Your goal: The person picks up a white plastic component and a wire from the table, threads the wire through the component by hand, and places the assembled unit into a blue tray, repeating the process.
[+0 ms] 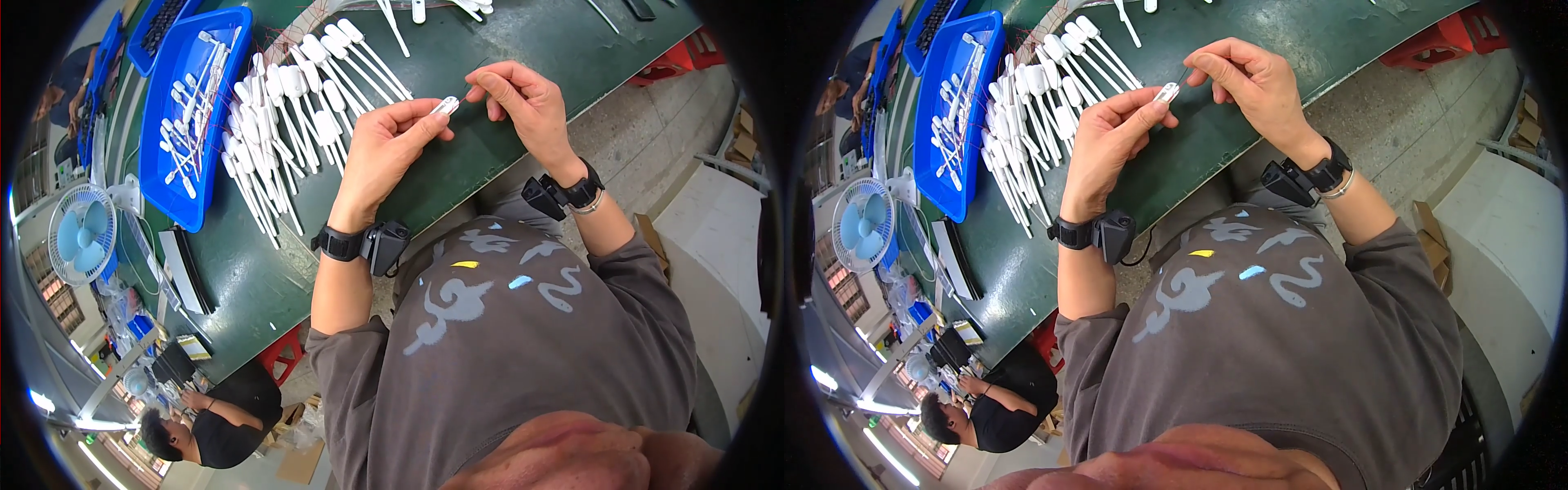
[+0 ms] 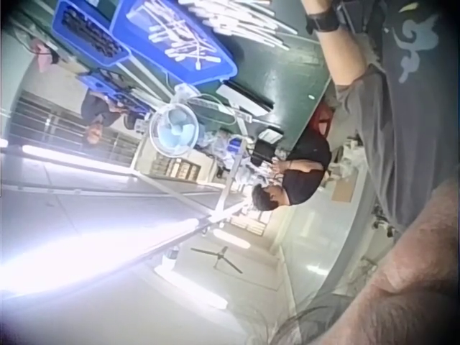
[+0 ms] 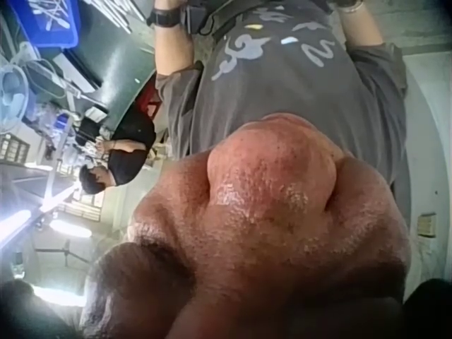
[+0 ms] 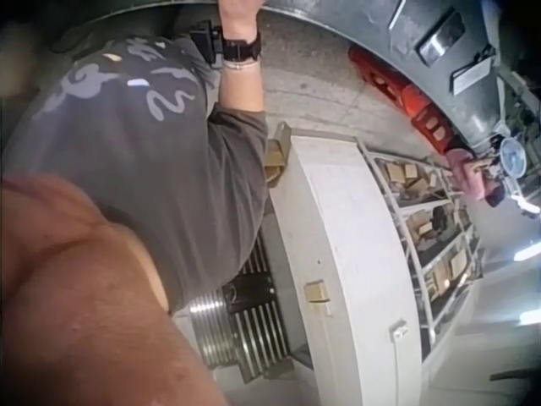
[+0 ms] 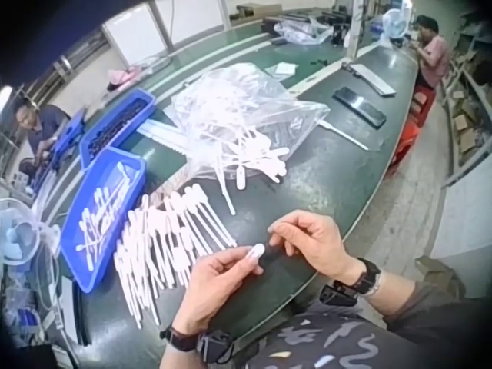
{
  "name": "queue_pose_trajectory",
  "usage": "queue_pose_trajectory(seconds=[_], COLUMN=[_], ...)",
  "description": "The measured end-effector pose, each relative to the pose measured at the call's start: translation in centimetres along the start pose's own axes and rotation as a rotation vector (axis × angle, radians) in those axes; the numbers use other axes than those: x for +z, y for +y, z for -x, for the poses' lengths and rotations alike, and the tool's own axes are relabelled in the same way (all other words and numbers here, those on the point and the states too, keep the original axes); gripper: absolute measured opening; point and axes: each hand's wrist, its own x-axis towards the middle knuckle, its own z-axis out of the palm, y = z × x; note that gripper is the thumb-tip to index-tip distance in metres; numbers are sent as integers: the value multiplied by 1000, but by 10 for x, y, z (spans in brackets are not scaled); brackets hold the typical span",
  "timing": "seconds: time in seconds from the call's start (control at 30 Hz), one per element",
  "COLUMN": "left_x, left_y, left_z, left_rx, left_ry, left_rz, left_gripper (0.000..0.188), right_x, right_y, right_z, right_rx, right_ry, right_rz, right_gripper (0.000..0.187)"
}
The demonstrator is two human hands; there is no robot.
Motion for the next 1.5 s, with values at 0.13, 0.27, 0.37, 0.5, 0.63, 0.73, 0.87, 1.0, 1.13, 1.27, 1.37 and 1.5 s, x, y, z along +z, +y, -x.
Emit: queue_pose_trajectory(seconds=[0.13, 0.27, 0.37, 0.5, 0.63, 0.73, 0.87, 1.0, 1.13, 1.27, 1.37, 1.5], left_x=[-1, -1, 0, 1, 3, 3, 0, 4, 5, 6, 5, 4], left_y=[-1, -4, -5, 4, 3, 4, 3, 1, 1, 2, 4, 4], left_z=[0, -1, -1, 2, 2, 3, 3, 4, 5, 4, 6, 6], left_rx=[-37, -15, -10, -66, -40, -29, -33, -14, -9, -26, -37, -45], left_ry=[-7, -10, -12, 14, 50, 78, 69, 35, 9, -22, -42, -53], left_rz=[-17, -3, 18, -13, -12, 13, 65, 60, 46, 26, 17, 25], left_gripper=[31, 31, 30, 27, 25, 23, 22, 22, 23, 22, 22, 23], right_x=[0, 1, 1, 2, 1, -1, -1, 8, 5, 3, -1, -4], right_y=[0, 0, 0, 0, -1, 0, 0, -7, -7, -9, -11, -12], right_z=[0, 0, 0, 0, -4, -6, 2, -1, -4, -6, -9, -7], right_rx=[-4, -4, 3, 7, 21, -3, 64, 34, 93, 91, 152, 187], right_ry=[6, 10, 13, 2, -40, -14, -91, -173, -194, -194, -242, -267], right_rz=[12, 16, 20, 18, 13, -141, -46, 17, 9, -37, -81, -123], right_gripper=[21, 21, 21, 21, 21, 21, 20, 18, 16, 14, 13, 11])
